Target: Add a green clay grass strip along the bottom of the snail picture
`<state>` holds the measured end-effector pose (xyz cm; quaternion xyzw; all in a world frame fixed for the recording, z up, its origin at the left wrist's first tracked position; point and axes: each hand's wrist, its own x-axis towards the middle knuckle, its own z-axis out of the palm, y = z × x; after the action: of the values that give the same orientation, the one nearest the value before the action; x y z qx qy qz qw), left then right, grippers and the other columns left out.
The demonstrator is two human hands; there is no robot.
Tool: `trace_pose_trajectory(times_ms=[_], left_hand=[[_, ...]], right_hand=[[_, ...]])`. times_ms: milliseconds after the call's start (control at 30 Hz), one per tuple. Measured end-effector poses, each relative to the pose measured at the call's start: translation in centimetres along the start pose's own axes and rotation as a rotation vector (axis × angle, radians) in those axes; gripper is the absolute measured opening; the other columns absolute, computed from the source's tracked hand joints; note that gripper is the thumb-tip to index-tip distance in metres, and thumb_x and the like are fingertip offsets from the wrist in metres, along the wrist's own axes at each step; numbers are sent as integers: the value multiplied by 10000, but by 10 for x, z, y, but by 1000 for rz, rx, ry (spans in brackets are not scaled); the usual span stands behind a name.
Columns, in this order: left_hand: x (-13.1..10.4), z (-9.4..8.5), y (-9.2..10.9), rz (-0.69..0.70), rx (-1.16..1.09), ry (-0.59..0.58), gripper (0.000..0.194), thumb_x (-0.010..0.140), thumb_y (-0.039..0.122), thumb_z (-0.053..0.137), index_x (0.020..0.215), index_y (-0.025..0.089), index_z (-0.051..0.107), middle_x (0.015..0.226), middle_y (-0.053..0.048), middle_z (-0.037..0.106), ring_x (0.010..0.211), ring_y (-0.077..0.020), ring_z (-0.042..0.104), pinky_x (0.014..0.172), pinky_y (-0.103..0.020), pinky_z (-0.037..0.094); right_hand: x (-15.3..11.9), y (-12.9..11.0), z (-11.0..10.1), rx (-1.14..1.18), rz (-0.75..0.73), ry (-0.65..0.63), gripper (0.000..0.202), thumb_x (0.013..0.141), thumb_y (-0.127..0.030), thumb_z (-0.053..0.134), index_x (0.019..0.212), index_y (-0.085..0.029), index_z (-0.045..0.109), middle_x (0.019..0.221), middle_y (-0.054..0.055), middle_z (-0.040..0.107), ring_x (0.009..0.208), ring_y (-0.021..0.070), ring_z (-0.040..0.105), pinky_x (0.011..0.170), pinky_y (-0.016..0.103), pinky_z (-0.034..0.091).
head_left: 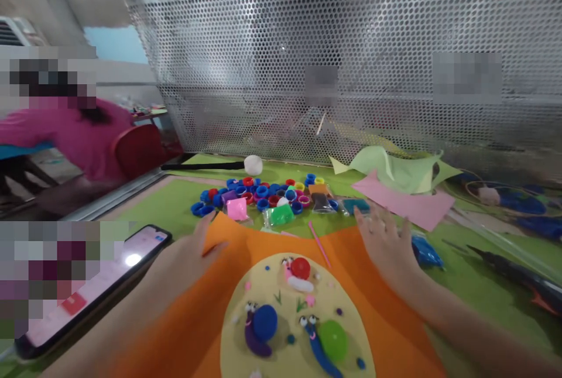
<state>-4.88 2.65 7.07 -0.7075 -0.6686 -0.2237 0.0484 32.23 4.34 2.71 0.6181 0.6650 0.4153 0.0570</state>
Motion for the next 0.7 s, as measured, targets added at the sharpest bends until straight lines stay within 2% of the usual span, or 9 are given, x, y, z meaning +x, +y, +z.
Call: trace_pose_trajectory(times_ms=[100, 167, 233, 333, 433, 533, 600, 667, 700], left_hand=[[4, -16, 7, 56, 75, -37, 447, 902, 361, 467, 1260, 96, 428, 1084, -155, 620, 922, -263, 637, 780, -440, 507], [4, -22, 12, 124, 92, -20, 445, 901, 330, 424, 1263, 72, 414, 1239, -206, 522, 1167, -318, 494, 939, -494, 410], [0, -18, 19, 217, 85, -42, 463, 893, 354, 399, 1263, 78, 427, 1315, -194, 469, 1279, -321, 366, 1033, -487, 318], [-9, 0, 30, 361, 61, -158, 483, 885, 414, 394, 1286, 149, 442, 1368, -111, 461, 1318, -288, 320, 1086, -456, 266], [-14, 14, 37, 407, 55, -233, 437, 904, 391, 363, 1270, 177, 466, 1350, -83, 497, 1285, -250, 391, 1071, -424, 311], [-24, 7, 36, 330, 86, -184, 465, 948, 325, 210, 1324, 109, 379, 1379, -153, 445, 1298, -265, 374, 1063, -481, 292], [-43, -3, 31, 284, 117, -142, 514, 956, 341, 160, 1355, 50, 303, 1377, -207, 428, 1304, -301, 362, 1017, -509, 329], [-70, -12, 23, 366, 151, -136, 556, 952, 394, 214, 1409, 78, 203, 1440, -167, 355, 1364, -277, 248, 1076, -471, 230], [-85, -14, 17, 522, 208, -88, 616, 937, 449, 262, 1424, 81, 176, 1460, -144, 324, 1381, -264, 200, 1113, -426, 128]], right_hand=[[-2, 2, -2, -22, 81, -37, 374, 888, -235, 585, 1243, -173, 485, 1213, 99, 536, 1074, 273, 543, 895, 540, 436], [-3, 2, -2, 0, 57, -51, 341, 893, -253, 582, 1215, -172, 504, 1167, 81, 561, 1007, 238, 575, 881, 504, 453], [-3, 1, -2, 34, 19, -51, 327, 898, -267, 575, 1204, -172, 510, 1153, 73, 566, 970, 219, 587, 867, 477, 464], [-2, 1, -2, 77, -22, -37, 325, 900, -277, 571, 1201, -169, 510, 1184, 79, 546, 1002, 225, 572, 869, 469, 463], [-1, 1, -1, 108, -49, -14, 323, 896, -271, 576, 1196, -166, 513, 1210, 84, 531, 1029, 233, 559, 872, 466, 463], [-1, 2, 2, 124, -67, -1, 315, 895, -269, 579, 1185, -162, 519, 1204, 84, 534, 1028, 232, 560, 861, 456, 471], [-1, 2, 4, 121, -77, -3, 313, 893, -272, 582, 1180, -161, 522, 1196, 84, 539, 1015, 227, 567, 852, 448, 478], [0, 2, 6, 112, -79, -7, 314, 892, -269, 583, 1181, -161, 522, 1193, 83, 541, 1009, 225, 570, 851, 448, 479], [0, 2, 6, 109, -78, -8, 314, 892, -267, 584, 1182, -162, 522, 1192, 82, 542, 1009, 225, 570, 852, 450, 478]])
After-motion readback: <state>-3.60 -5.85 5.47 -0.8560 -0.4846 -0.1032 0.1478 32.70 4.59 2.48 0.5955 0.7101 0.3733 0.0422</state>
